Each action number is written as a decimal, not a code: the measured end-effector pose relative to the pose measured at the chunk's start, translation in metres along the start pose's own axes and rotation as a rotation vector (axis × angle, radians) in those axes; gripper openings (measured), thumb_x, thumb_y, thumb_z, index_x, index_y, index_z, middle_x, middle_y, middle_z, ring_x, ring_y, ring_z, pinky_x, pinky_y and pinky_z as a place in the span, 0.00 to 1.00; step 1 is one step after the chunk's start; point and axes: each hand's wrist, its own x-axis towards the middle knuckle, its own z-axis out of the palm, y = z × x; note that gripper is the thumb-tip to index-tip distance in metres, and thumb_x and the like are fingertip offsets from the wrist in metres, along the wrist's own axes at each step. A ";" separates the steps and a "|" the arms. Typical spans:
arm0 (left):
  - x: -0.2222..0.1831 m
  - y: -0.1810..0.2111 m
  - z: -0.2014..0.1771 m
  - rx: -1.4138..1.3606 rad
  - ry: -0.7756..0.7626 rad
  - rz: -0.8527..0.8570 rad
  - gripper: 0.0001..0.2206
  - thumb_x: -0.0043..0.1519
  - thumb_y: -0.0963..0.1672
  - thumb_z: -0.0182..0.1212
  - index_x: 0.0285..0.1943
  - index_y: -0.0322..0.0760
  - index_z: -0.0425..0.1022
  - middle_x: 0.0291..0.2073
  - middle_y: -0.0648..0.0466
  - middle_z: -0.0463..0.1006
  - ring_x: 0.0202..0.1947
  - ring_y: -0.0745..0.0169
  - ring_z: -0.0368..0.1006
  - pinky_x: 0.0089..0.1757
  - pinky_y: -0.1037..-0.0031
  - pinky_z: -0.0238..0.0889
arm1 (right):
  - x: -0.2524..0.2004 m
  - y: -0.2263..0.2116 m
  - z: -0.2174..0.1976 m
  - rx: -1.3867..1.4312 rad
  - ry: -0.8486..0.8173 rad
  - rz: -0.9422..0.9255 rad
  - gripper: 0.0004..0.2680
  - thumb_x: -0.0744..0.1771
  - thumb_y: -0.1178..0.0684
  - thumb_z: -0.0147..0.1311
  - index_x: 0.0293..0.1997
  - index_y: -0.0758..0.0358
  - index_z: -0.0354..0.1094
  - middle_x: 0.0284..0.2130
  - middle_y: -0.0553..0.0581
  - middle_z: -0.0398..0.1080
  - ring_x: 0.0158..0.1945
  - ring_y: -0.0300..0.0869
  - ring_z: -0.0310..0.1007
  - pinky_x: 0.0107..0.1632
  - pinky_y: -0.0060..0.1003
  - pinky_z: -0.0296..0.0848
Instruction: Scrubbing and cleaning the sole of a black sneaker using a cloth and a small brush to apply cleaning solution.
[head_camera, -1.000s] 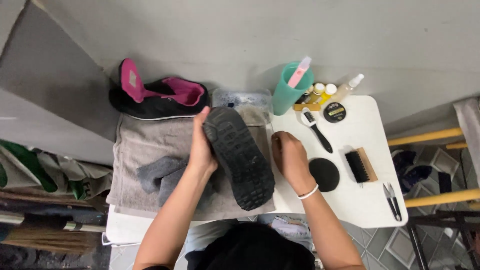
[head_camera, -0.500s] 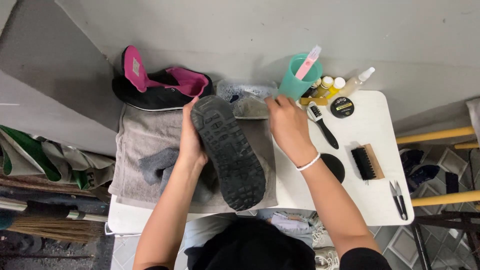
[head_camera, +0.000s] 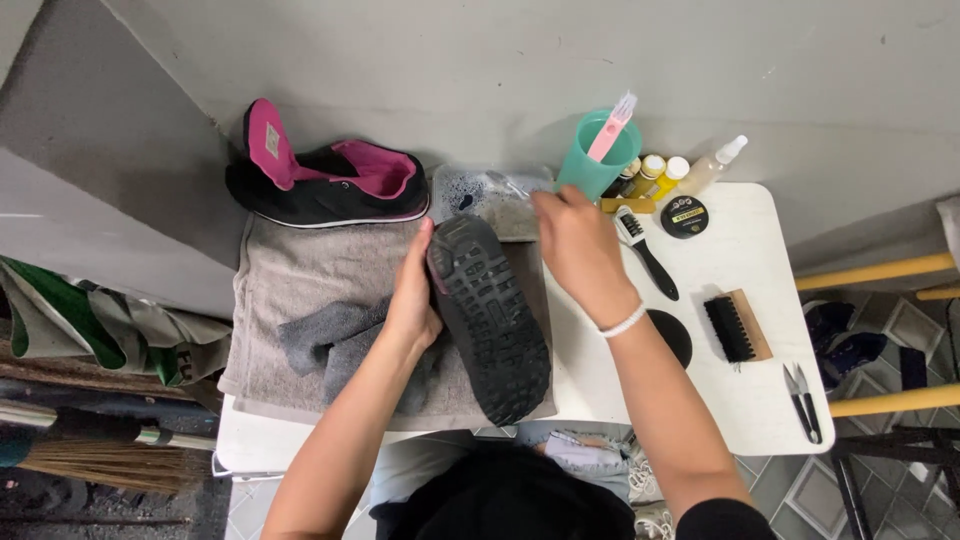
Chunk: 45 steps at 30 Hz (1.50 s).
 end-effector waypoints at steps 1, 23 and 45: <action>-0.001 0.000 0.000 -0.003 0.002 0.001 0.27 0.58 0.58 0.64 0.48 0.30 0.77 0.40 0.38 0.82 0.42 0.44 0.82 0.43 0.53 0.76 | -0.004 -0.001 -0.006 0.000 -0.002 -0.003 0.09 0.67 0.62 0.52 0.49 0.64 0.77 0.33 0.63 0.71 0.32 0.57 0.76 0.33 0.49 0.75; -0.004 -0.004 -0.004 0.048 -0.067 0.077 0.21 0.62 0.58 0.60 0.39 0.38 0.75 0.30 0.49 0.79 0.34 0.55 0.78 0.40 0.63 0.72 | -0.043 -0.029 -0.050 0.521 0.098 -0.196 0.08 0.68 0.64 0.56 0.49 0.62 0.79 0.30 0.55 0.74 0.22 0.40 0.67 0.25 0.32 0.66; 0.005 -0.006 0.002 0.017 0.013 0.016 0.29 0.57 0.58 0.65 0.53 0.30 0.76 0.37 0.40 0.82 0.37 0.48 0.81 0.39 0.59 0.76 | -0.002 -0.023 -0.060 0.591 -0.078 -0.313 0.09 0.67 0.66 0.57 0.48 0.61 0.79 0.31 0.57 0.75 0.21 0.40 0.64 0.30 0.37 0.69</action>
